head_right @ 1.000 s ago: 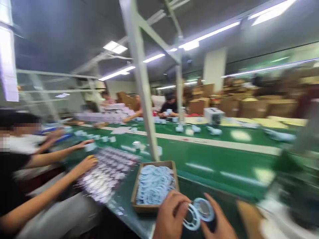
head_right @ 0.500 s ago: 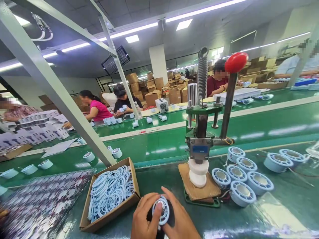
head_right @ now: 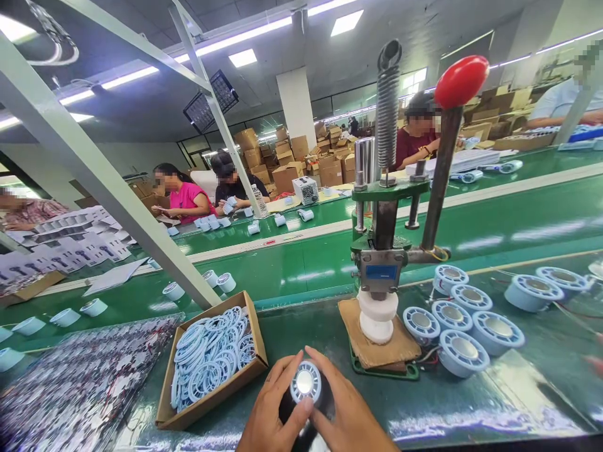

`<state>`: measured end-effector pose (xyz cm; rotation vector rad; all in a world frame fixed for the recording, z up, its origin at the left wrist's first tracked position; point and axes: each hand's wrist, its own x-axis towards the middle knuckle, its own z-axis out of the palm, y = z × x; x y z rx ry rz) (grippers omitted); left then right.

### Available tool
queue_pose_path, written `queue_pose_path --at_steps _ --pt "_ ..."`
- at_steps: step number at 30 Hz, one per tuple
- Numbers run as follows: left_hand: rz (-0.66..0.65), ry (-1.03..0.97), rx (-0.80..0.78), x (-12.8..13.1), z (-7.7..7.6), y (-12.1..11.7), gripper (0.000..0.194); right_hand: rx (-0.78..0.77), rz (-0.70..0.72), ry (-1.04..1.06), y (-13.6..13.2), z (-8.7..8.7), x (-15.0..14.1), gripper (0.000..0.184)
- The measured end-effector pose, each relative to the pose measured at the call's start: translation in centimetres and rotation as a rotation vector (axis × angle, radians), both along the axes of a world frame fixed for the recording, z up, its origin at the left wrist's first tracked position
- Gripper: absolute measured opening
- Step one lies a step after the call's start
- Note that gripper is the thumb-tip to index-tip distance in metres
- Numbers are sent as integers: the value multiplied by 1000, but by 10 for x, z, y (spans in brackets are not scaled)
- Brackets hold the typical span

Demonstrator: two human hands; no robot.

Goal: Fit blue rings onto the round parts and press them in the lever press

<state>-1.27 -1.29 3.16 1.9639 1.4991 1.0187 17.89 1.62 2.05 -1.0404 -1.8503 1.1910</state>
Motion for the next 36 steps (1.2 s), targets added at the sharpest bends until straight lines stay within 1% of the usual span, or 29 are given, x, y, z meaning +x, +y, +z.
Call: queue_pose_path --at_steps 3,6,8,10,11,13,16,18,20,21,22,24,26,29,31,33,35,36 --pt "-55 -20 -19 -2 9 2 59 -6 8 40 1 4 4 71" --pt "-104 0 -7 -7 20 3 57 -20 46 44 1 10 9 69" --pt "-151 24 -34 -11 26 3 55 -40 79 31 1 14 12 68" --pt "-191 42 -85 -13 27 4 54 -55 101 25 1 16 14 66" --pt "-190 46 -94 -13 25 3 54 -51 99 27 0 16 15 66" --pt "-137 52 -57 -10 14 1 56 -14 76 36 -1 15 13 68" --pt "9 72 58 -3 -12 -3 59 56 31 13 -2 11 10 74" --pt "122 75 114 3 -30 -5 58 97 -5 -53 -3 10 11 77" --pt "232 61 158 8 -42 -5 58 134 -38 -149 -2 17 20 75" --pt "278 49 174 10 -46 -4 57 155 -50 -199 -2 23 27 72" --pt "314 35 182 14 -47 -2 58 182 -60 -243 -2 33 35 68" --pt "360 -14 166 21 -42 4 59 266 -104 -288 -1 63 55 58" --pt "382 -84 120 33 -28 14 61 417 -197 -248 2 104 73 51" --pt "349 -192 81 57 2 36 63 739 -371 -31 16 173 90 41" --pt "264 -237 88 75 22 51 63 972 -519 108 37 218 96 35" --pt "159 -259 97 91 35 65 60 1165 -705 138 66 257 101 31" --pt "128 -285 83 103 40 76 57 1266 -889 90 99 289 108 32" --pt "140 -301 70 107 40 81 56 1272 -948 72 115 303 112 35"
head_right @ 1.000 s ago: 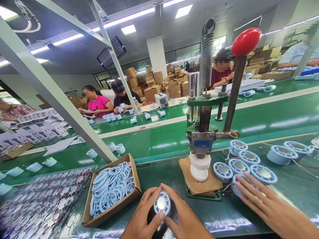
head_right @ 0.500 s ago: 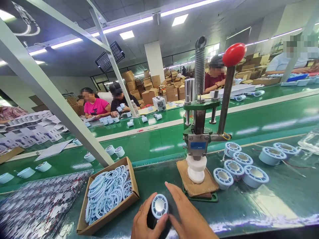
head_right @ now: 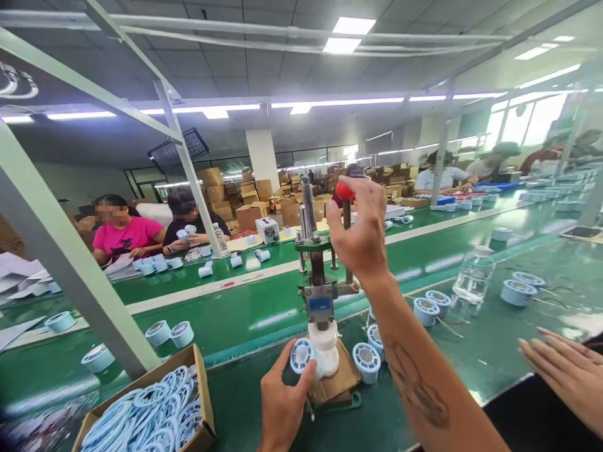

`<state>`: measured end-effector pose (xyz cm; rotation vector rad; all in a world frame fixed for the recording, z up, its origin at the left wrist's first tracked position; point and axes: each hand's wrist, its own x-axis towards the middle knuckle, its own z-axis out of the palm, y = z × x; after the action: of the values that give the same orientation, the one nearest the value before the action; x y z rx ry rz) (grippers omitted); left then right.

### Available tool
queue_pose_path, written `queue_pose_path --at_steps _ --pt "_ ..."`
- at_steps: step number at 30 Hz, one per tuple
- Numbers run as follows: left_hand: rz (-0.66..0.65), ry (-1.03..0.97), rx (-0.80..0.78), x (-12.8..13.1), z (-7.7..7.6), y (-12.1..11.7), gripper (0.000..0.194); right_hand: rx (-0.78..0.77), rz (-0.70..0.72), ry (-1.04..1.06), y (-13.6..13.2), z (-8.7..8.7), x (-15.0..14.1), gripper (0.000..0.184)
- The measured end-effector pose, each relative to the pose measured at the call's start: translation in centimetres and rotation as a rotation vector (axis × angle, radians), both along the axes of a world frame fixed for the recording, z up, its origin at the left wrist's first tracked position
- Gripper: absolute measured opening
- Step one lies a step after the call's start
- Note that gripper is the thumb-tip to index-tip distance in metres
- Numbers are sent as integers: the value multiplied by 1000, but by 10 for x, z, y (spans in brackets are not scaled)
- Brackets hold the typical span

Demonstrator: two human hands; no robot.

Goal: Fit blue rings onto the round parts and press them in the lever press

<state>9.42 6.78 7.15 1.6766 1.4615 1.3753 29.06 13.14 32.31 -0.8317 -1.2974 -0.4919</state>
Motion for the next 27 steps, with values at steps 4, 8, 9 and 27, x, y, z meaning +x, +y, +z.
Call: queue_pose_path --at_steps 4,8,9,27 --pt "22 -38 -28 9 -6 15 59 -168 93 80 45 31 12 37" --pt "-79 34 10 24 -1 24 54 -174 192 181 54 32 12 37" --pt "-100 52 24 28 0 26 52 -153 205 199 54 31 11 35" --pt "-16 72 56 40 -30 15 74 -13 291 224 11 25 5 16"
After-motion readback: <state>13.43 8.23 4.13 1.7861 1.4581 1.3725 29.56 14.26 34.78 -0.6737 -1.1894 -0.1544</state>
